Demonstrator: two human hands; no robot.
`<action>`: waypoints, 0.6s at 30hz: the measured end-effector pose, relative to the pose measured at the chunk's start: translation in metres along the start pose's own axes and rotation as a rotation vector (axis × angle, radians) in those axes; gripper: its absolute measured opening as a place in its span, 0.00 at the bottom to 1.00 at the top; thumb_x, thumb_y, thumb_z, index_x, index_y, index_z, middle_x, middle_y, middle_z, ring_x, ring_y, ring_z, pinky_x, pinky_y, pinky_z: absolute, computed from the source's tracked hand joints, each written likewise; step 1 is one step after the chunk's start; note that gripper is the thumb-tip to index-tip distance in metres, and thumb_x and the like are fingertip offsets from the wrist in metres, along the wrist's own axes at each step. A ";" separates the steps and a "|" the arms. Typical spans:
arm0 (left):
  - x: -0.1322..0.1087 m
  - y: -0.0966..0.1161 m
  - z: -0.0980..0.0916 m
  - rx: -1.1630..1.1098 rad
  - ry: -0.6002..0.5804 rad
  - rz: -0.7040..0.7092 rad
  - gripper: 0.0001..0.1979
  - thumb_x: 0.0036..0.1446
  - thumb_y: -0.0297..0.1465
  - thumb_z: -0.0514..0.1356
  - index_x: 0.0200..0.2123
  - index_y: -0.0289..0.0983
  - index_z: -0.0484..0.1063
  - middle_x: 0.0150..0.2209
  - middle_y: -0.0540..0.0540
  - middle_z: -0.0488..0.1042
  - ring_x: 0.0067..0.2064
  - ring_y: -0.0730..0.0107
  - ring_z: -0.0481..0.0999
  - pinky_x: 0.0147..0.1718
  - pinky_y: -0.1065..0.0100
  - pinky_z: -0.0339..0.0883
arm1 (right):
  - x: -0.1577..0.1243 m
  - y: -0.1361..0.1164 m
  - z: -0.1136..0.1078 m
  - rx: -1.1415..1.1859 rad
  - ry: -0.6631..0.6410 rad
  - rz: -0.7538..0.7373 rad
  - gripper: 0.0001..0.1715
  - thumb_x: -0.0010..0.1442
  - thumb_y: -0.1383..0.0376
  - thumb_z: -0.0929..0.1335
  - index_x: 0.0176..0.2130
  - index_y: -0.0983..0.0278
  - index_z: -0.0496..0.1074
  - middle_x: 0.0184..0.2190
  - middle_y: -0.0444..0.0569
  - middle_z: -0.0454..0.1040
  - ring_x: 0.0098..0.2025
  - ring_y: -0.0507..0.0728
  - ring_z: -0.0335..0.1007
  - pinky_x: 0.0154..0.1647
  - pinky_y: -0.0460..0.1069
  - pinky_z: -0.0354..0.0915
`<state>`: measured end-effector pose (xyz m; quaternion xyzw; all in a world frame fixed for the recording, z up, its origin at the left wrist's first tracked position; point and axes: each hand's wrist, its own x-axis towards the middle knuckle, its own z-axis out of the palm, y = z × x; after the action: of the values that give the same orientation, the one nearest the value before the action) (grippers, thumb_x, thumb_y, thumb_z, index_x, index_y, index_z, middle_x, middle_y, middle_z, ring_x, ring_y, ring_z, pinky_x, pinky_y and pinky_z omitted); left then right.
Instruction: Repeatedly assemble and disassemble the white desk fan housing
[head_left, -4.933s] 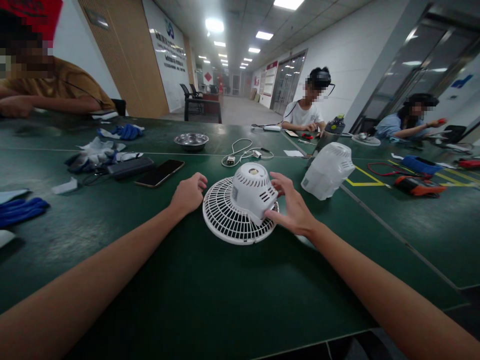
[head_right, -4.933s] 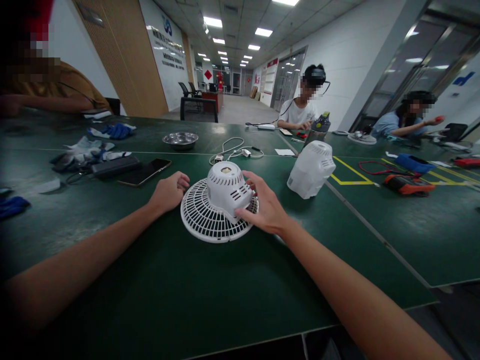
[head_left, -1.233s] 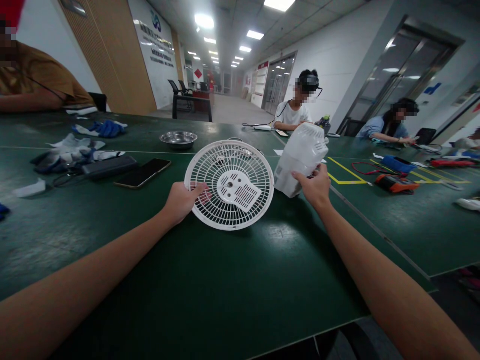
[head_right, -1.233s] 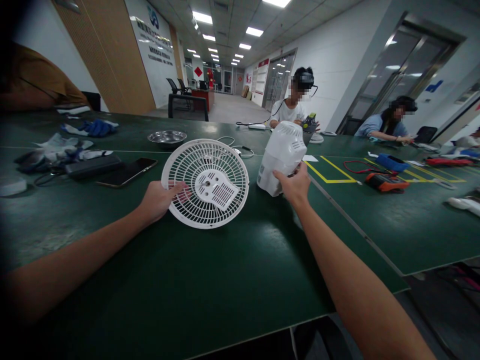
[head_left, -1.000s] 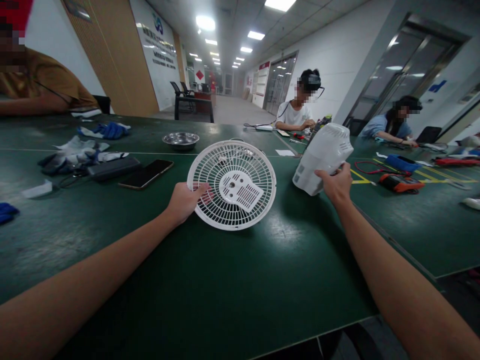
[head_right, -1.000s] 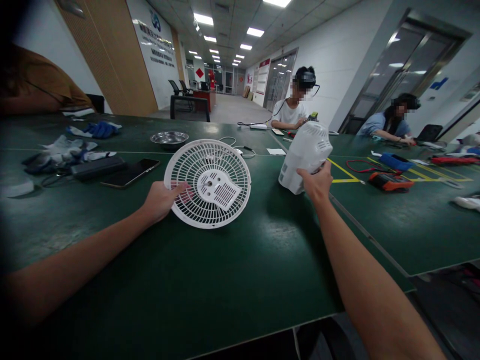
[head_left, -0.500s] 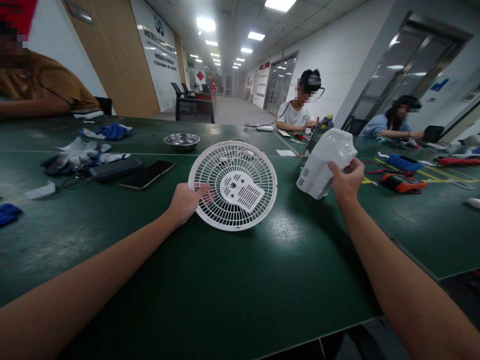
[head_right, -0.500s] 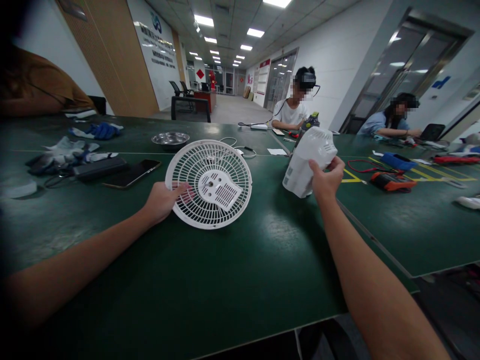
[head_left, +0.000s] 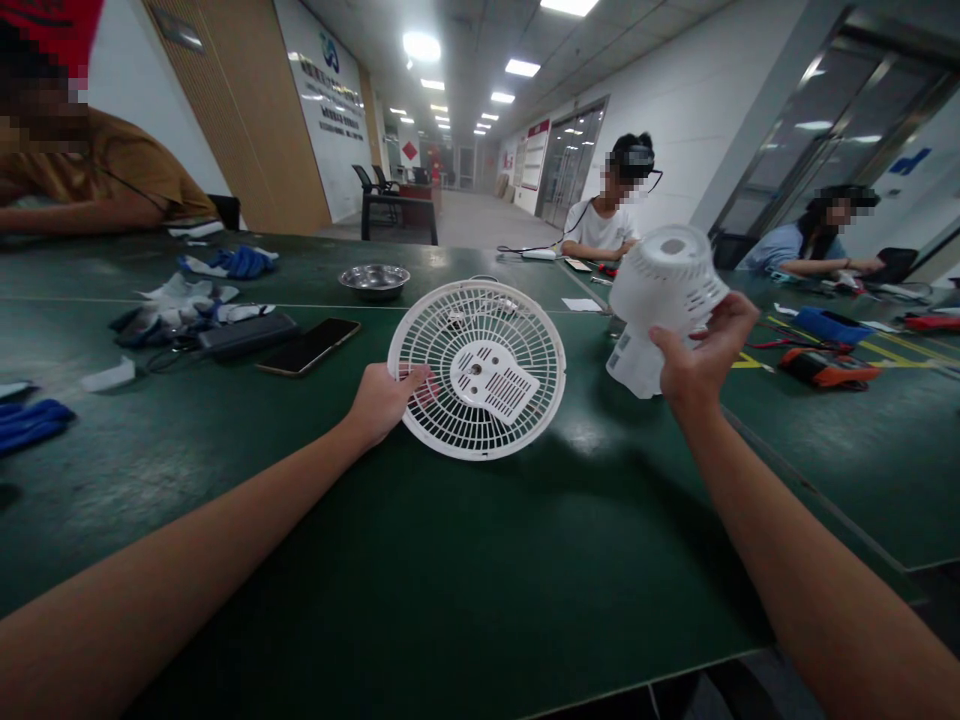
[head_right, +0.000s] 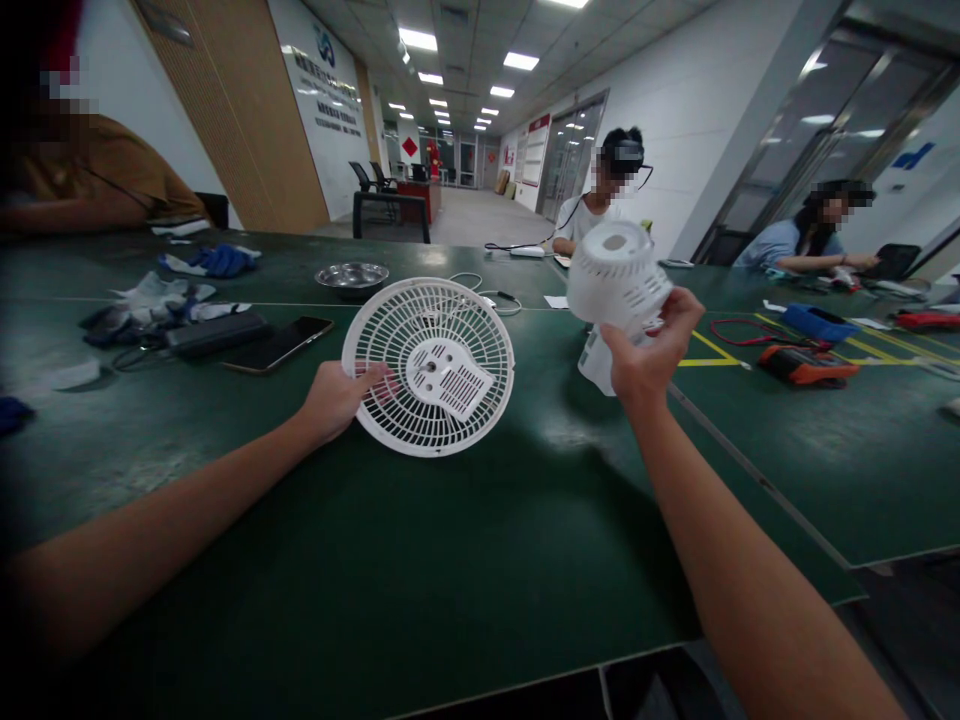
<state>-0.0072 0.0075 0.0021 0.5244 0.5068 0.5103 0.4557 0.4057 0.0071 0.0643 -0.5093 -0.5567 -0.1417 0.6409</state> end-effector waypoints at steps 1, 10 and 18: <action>-0.001 0.001 0.000 -0.002 0.000 -0.002 0.08 0.59 0.31 0.66 0.40 0.33 0.79 0.36 0.39 0.83 0.37 0.54 0.85 0.37 0.56 0.80 | -0.007 -0.005 0.006 0.011 -0.066 0.034 0.44 0.44 0.55 0.74 0.56 0.60 0.56 0.52 0.55 0.68 0.51 0.66 0.69 0.49 0.61 0.66; -0.003 0.006 0.000 0.041 -0.025 -0.028 0.07 0.57 0.28 0.68 0.40 0.34 0.80 0.36 0.41 0.83 0.38 0.57 0.85 0.40 0.54 0.80 | -0.066 -0.013 0.050 -0.182 -0.660 0.378 0.43 0.44 0.47 0.76 0.52 0.62 0.62 0.46 0.56 0.76 0.45 0.65 0.74 0.51 0.60 0.68; -0.007 0.009 0.000 0.061 -0.012 0.045 0.05 0.57 0.29 0.67 0.38 0.35 0.80 0.35 0.41 0.83 0.36 0.57 0.84 0.38 0.55 0.79 | -0.066 -0.029 0.049 -0.332 -0.690 0.244 0.41 0.55 0.45 0.71 0.60 0.65 0.67 0.57 0.67 0.68 0.61 0.75 0.63 0.61 0.72 0.57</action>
<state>-0.0063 -0.0001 0.0103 0.5525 0.5073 0.5017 0.4309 0.3334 0.0083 0.0153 -0.6859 -0.6442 0.0265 0.3375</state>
